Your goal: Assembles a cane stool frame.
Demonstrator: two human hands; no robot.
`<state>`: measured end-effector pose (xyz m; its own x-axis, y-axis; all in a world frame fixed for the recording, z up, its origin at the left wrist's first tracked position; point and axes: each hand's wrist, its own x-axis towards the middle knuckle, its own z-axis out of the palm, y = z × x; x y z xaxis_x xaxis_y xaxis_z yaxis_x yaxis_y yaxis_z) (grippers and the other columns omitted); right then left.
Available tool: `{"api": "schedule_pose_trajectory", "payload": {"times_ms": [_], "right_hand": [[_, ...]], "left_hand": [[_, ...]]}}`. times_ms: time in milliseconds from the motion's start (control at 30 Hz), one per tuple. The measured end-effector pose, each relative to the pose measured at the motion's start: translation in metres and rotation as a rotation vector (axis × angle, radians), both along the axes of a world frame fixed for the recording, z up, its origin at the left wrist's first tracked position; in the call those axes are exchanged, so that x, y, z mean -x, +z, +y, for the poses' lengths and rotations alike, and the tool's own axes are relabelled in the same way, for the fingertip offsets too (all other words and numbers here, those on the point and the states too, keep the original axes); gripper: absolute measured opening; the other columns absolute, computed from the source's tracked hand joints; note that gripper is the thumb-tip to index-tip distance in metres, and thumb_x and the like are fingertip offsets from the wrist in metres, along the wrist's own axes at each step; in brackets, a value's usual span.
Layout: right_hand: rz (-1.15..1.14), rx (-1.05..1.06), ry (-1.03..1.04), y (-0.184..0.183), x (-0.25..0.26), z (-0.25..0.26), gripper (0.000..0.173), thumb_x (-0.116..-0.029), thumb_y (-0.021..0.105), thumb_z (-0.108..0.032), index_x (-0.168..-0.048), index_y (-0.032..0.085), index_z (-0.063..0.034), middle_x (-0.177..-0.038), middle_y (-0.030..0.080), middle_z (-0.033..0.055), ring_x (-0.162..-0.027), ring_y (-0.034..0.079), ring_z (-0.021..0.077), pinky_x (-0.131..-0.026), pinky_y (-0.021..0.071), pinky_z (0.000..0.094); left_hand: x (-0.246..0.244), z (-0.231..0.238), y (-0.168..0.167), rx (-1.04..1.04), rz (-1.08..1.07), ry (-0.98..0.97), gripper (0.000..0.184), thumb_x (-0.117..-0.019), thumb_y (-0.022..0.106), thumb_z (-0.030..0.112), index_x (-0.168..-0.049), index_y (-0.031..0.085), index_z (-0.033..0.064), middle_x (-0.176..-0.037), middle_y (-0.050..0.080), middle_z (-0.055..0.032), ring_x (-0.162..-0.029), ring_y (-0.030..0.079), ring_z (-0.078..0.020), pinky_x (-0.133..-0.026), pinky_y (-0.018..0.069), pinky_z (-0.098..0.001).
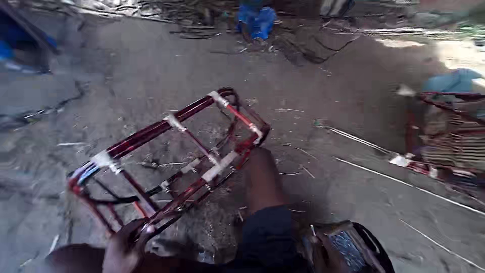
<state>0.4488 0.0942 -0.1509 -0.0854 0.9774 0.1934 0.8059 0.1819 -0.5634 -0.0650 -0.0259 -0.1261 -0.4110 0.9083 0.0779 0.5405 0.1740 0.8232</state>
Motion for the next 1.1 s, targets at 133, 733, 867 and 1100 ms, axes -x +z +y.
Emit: {"api": "schedule_pose_trajectory", "payload": {"times_ms": [133,733,867,1100], "right_hand": [[0.149,0.045,0.440,0.010,0.036,0.059,0.039,-0.1073,0.050,-0.019,-0.126,0.059,0.0143,-0.095,0.068,0.0221,-0.078,0.068,0.0185,-0.074,0.0606,0.0371],[0.033,0.117,0.743,0.007,0.091,0.091,0.035,-0.1042,0.059,-0.023,-0.119,0.069,0.0069,-0.101,0.073,0.0219,-0.090,0.073,0.0256,-0.085,0.0598,0.0431],[0.024,0.150,0.716,0.022,0.097,0.083,0.034,-0.1023,0.062,-0.025,-0.118,0.071,0.0041,-0.101,0.074,0.0199,-0.089,0.072,0.0226,-0.083,0.0600,0.0415],[0.250,0.395,0.946,0.067,0.160,0.078,0.038,-0.1001,0.064,-0.020,-0.136,0.066,-0.0077,-0.102,0.074,0.0071,-0.066,0.064,0.0079,-0.058,0.0580,0.0277]], "left_hand": [[0.009,-0.042,-0.009,0.012,-0.189,0.179,0.038,-0.0895,0.075,0.031,-0.120,0.070,0.0093,-0.101,0.074,-0.0004,-0.086,0.071,-0.0109,-0.079,0.0622,-0.0337],[-0.006,-0.045,-0.030,-0.213,0.178,0.333,0.013,-0.0926,0.073,0.017,-0.103,0.077,0.0107,-0.106,0.076,0.0013,-0.099,0.072,-0.0066,-0.093,0.0606,-0.0315],[-0.010,-0.038,-0.024,-0.200,0.090,0.364,0.009,-0.0874,0.076,0.016,-0.096,0.077,0.0137,-0.095,0.075,0.0045,-0.085,0.071,-0.0041,-0.081,0.0623,-0.0282],[-0.011,-0.005,0.015,-0.043,-0.184,0.191,0.038,-0.0974,0.059,0.033,-0.125,0.066,0.0090,-0.104,0.074,0.0010,-0.091,0.071,-0.0087,-0.084,0.0608,-0.0336]]}}
